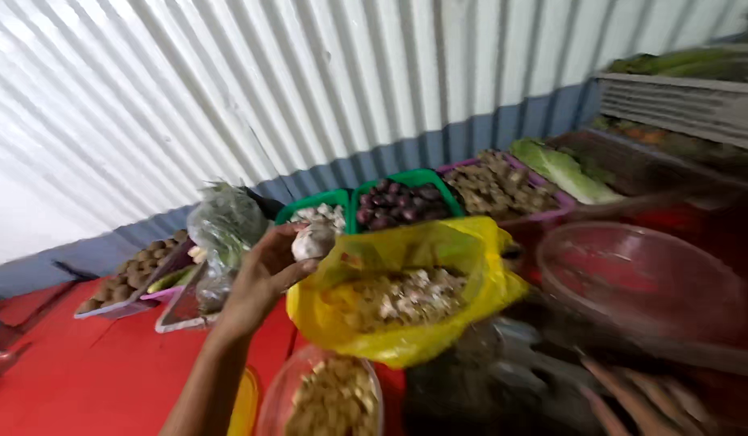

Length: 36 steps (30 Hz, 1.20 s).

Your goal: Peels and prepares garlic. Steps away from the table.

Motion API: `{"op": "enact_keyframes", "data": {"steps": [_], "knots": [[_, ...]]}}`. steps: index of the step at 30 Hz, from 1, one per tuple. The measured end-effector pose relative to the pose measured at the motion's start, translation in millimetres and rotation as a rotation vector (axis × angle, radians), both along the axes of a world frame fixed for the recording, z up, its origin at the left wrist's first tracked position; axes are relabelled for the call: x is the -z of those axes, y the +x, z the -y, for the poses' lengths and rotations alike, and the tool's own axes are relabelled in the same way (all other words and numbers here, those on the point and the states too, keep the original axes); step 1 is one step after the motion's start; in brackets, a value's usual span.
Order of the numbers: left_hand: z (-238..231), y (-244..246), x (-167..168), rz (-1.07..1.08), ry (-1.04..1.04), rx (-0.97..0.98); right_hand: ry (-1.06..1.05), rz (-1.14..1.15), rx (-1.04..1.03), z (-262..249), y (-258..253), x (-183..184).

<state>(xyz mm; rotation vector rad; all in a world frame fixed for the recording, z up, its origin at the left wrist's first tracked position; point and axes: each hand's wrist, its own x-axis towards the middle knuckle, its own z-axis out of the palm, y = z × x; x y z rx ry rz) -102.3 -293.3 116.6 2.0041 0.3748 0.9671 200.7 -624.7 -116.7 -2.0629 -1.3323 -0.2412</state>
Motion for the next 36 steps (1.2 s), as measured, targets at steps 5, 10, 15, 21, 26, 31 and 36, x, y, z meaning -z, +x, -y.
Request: {"op": "enact_keyframes", "data": {"steps": [5, 10, 15, 21, 26, 31, 36], "knots": [[142.2, 13.5, 56.3, 0.079, -0.585, 0.286, 0.039, 0.065, 0.020, -4.7, -7.6, 3.6], [189.5, 34.3, 88.8, 0.086, -0.950, 0.323, 0.013, 0.043, 0.029, -1.6, -10.5, 0.2], [199.8, 41.0, 94.6, 0.101, -1.030, 0.410, 0.011, 0.040, 0.035, -2.9, -10.4, 1.9], [196.9, 41.2, 102.5, 0.125, -0.845, 0.431, 0.188, 0.013, 0.006, -3.7, -19.1, -9.5], [200.0, 46.2, 111.2, 0.017, -0.522, 0.424, 0.422, -0.269, -0.595, -6.8, -67.1, -80.0], [208.6, 53.4, 123.4, -0.138, -0.067, 0.164, 0.277, -0.235, -0.723, -26.5, -82.2, -89.9], [193.9, 64.7, 145.5, -0.161, 0.303, -0.146, 0.181, -0.499, -0.819, -35.0, -87.0, -89.8]]}}
